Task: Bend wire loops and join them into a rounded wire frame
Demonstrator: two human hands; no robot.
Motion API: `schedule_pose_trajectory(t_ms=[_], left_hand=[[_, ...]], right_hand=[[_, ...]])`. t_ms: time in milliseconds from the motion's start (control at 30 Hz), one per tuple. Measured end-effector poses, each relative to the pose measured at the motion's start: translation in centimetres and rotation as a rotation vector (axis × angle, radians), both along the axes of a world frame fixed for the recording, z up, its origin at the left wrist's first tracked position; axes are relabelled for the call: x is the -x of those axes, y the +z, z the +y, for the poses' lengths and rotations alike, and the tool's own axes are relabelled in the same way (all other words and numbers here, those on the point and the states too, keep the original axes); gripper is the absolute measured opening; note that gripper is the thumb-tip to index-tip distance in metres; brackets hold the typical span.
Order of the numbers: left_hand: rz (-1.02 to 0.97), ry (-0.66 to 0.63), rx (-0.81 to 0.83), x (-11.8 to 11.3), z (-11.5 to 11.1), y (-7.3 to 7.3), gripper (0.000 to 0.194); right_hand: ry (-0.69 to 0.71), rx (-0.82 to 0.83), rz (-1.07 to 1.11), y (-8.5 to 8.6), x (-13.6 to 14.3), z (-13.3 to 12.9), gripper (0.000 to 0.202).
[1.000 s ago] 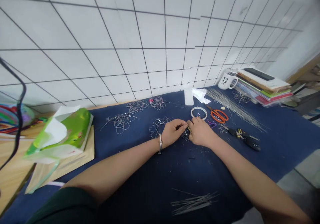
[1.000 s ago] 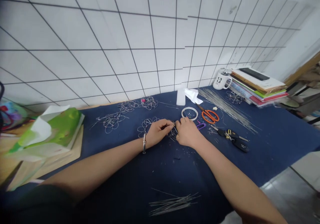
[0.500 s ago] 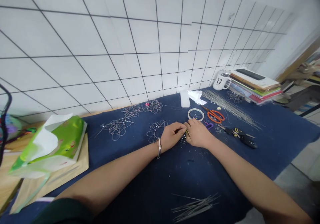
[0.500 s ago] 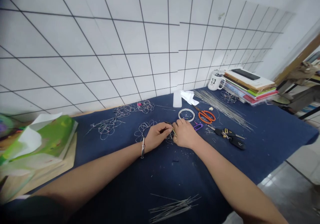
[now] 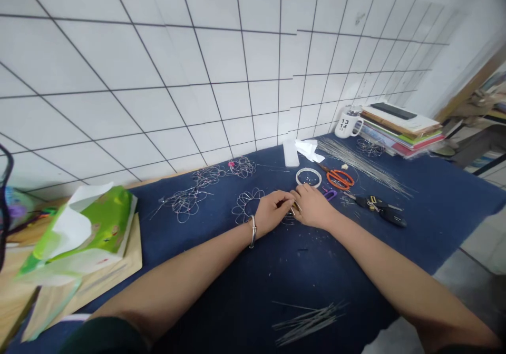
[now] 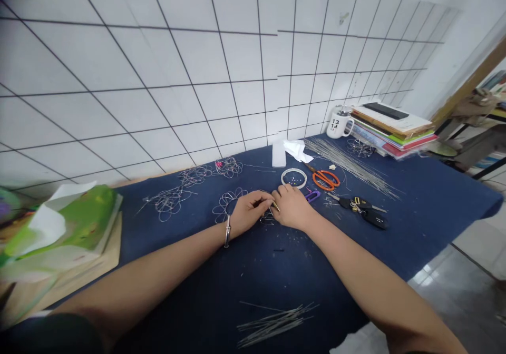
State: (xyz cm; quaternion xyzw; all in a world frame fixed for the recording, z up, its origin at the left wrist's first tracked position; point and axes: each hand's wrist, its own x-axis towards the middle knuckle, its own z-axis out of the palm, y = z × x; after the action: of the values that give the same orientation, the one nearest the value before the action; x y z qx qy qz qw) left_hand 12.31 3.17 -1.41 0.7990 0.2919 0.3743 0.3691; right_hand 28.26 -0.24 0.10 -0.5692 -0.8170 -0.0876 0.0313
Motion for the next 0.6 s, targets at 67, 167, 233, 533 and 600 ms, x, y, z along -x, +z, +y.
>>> schedule_pose_trajectory(t_ms=[67,167,233,533,600], left_hand=[[-0.004,0.001,-0.003,-0.12,-0.07,-0.06,0.017],[-0.009,-0.008,-0.011,-0.43,-0.31,-0.01,0.016],[-0.019,-0.026,-0.015,-0.64,-0.47,0.05,0.016],[-0.049,-0.045,0.010,-0.70,-0.27,-0.06,0.017],[-0.048,-0.037,0.007,-0.66,-0.20,-0.12,0.017]], right_hand=[[-0.003,-0.003,0.009,-0.12,-0.02,-0.03,0.029],[-0.005,-0.006,0.018,-0.25,0.00,-0.10,0.027],[-0.004,-0.011,0.020,-0.30,0.01,-0.13,0.025],[0.021,-0.034,0.022,-0.45,0.03,0.32,0.023],[0.031,-0.035,0.022,-0.41,0.06,0.46,0.023]])
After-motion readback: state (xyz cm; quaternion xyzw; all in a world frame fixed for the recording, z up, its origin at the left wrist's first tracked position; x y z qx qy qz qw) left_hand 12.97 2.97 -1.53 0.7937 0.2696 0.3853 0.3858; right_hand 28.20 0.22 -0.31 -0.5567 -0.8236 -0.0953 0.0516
